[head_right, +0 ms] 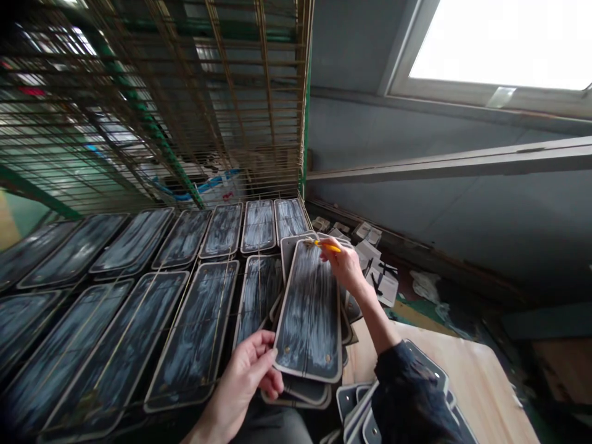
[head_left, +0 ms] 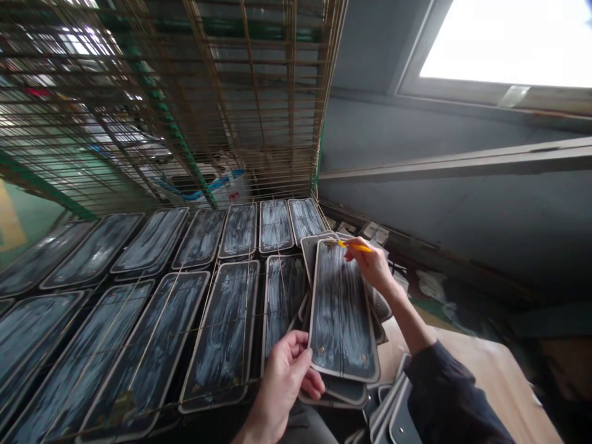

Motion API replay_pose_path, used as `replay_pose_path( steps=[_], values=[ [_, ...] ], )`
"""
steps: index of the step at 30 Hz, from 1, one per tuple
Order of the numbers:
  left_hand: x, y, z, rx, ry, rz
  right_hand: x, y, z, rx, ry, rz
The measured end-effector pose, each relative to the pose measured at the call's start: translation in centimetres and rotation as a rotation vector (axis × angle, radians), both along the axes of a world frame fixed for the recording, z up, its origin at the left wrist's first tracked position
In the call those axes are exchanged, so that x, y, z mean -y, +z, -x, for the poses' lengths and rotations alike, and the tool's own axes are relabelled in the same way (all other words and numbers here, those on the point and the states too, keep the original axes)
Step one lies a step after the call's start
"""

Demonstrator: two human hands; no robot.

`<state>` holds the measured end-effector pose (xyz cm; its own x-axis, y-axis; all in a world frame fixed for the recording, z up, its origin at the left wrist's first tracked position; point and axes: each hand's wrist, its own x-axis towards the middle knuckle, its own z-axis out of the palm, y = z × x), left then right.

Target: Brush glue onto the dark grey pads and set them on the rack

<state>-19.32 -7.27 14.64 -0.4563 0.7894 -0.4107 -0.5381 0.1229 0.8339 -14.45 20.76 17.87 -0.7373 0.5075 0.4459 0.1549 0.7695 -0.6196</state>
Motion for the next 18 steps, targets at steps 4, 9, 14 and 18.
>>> replay_pose_path(
  steps=[4,9,14,18],
  values=[
    [0.0,0.5,0.1,0.047,0.002,-0.015,1.5,0.7,-2.8,0.021,-0.163,-0.127],
    [0.2,1.0,1.3,0.161,-0.073,-0.157,5.7,0.3,-6.8,-0.12,-0.314,-0.175],
    [0.1,2.4,4.0,0.317,-0.116,-0.236,9.4,-2.4,-10.2,-0.118,-0.323,-0.123],
    [-0.4,4.1,6.5,0.327,-0.118,-0.305,11.1,-3.7,-11.7,0.016,-0.25,-0.196]
  ],
)
